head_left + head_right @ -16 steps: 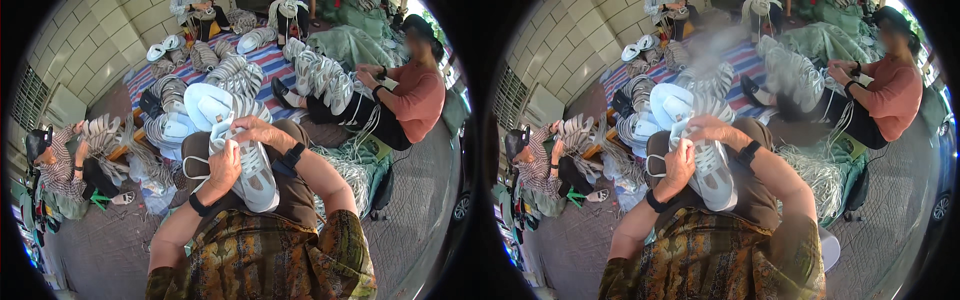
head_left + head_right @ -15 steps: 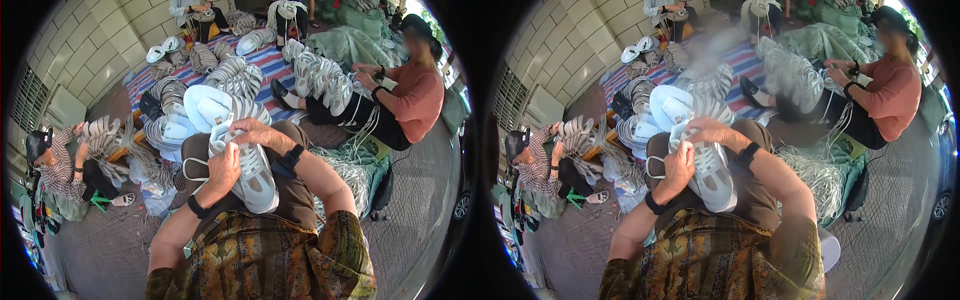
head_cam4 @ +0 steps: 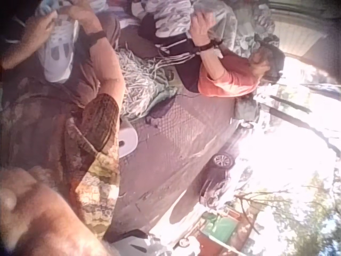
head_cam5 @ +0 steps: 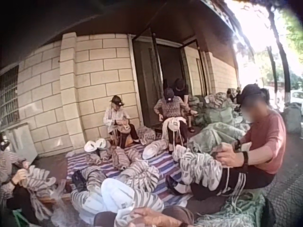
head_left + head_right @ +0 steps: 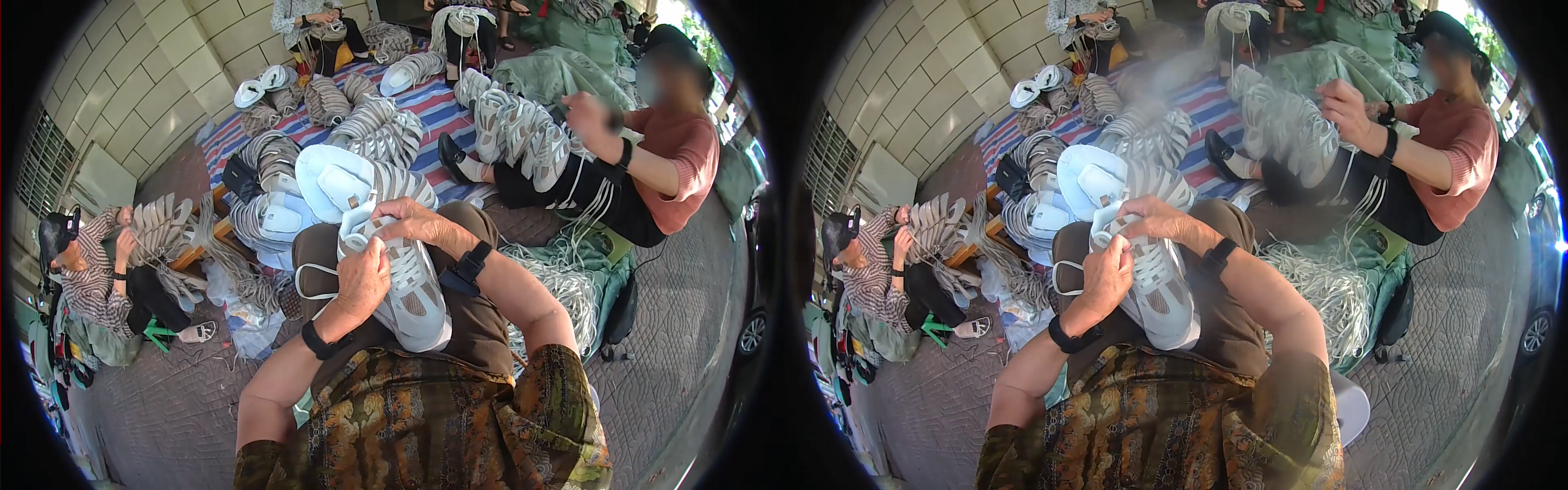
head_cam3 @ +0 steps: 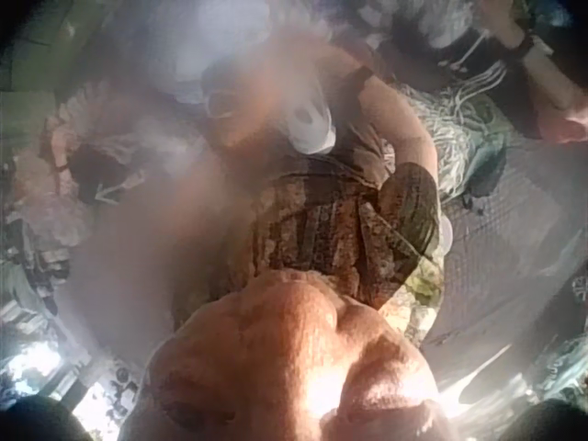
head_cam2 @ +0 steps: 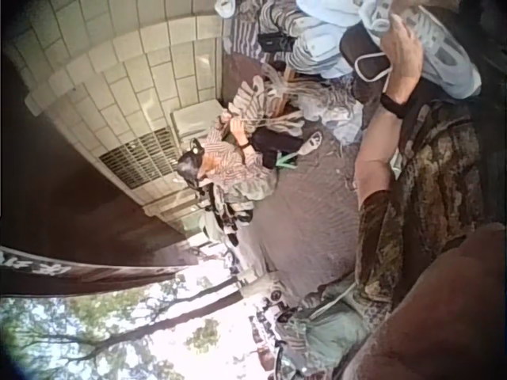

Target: The person sits on a mat and laces a white sneaker held on their lap. They thread the laces through the eyelets, pull them tight, and tie a knot. Other people are visible in the background performing similar tasks.

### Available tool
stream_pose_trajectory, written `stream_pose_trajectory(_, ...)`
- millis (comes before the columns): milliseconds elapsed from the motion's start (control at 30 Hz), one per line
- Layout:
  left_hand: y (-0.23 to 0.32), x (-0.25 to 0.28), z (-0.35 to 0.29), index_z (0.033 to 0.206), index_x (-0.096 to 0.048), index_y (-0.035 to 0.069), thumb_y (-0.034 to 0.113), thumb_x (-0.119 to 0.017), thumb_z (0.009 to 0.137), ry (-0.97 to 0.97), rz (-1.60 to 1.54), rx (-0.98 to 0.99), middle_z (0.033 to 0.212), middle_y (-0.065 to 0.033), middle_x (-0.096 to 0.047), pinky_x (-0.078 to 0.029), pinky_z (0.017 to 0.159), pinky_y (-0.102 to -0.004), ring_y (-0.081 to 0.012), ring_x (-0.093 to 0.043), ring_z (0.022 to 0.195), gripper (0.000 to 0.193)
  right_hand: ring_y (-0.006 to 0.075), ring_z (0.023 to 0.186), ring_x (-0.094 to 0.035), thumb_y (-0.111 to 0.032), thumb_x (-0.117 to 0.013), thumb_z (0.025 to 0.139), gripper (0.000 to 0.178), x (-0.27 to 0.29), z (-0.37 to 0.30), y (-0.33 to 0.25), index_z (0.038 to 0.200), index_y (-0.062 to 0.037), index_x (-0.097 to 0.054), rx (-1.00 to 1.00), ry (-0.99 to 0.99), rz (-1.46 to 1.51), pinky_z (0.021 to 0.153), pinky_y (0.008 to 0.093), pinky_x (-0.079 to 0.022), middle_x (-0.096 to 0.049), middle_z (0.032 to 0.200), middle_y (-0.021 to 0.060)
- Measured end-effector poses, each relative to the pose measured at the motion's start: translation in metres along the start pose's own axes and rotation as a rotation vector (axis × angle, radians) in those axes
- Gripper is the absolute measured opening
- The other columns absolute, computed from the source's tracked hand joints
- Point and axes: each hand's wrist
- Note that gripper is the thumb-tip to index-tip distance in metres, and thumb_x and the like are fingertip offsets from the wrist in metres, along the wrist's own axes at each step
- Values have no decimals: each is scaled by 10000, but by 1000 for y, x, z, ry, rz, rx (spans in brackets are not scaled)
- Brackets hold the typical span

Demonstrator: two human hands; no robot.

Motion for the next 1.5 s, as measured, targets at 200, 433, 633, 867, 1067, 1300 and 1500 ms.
stream_pose_trajectory(200,9,41,13,1011,-567,68,111,-667,796,-39,-53,17,838,-155,-643,-502,668,-407,-328,-645,764,241,219,1075,-554,-96,-681,811,338,-19,-11,3,1120,-33,-559,271,247,-213,937,325,-437,-575,1128,100)
stream_pose_trajectory(433,-40,46,57,1167,-553,-6,181,-701,770,-438,-468,389,1028,-153,-655,-471,846,-340,-235,-625,942,463,329,1052,-554,-81,-690,765,329,-43,-61,-30,1078,-80,-586,462,522,-723,810,416,-518,-537,1141,118)
stream_pose_trajectory(633,-76,17,60,1258,-517,-12,173,-761,737,-673,-778,406,1127,-85,-601,-430,894,-298,-168,-550,1024,604,346,986,-566,-44,-668,733,296,-32,-62,4,1021,-84,-614,529,514,-812,809,401,-517,-578,982,116)
stream_pose_trajectory(867,-42,40,58,1213,-540,17,-7,-749,711,-696,-995,403,1045,-19,-604,-464,818,-255,-126,-576,932,545,302,940,-552,-12,-659,765,285,-33,-70,-19,1035,-93,-616,361,407,-605,811,406,-483,-559,974,89)
stream_pose_trajectory(1067,-41,50,60,1362,-461,23,54,-674,722,-767,-1000,401,1191,-47,-578,-445,933,-276,-119,-535,1084,676,295,934,-551,-10,-664,761,259,-36,-69,-25,1001,-94,-615,349,411,-644,778,400,-490,-556,973,75)
stream_pose_trajectory(1300,-43,32,57,1231,-507,-40,81,-822,653,-673,-784,274,1085,-87,-606,-452,881,-278,-164,-572,1006,669,305,915,-550,-17,-671,749,218,-37,-68,-19,942,-83,-596,393,454,-701,751,408,-497,-564,964,68)
stream_pose_trajectory(1500,-45,40,61,1405,-376,-12,258,-732,744,-800,-870,284,1230,-98,-554,-482,899,-271,-143,-583,1057,799,311,895,-552,-49,-660,753,171,-45,-68,-26,907,-72,-590,392,498,-773,750,410,-492,-562,931,79)
Point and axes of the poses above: each hand's wrist, its own z-axis towards the middle knuckle, its own x-axis out of the back of the hand, y = z × x
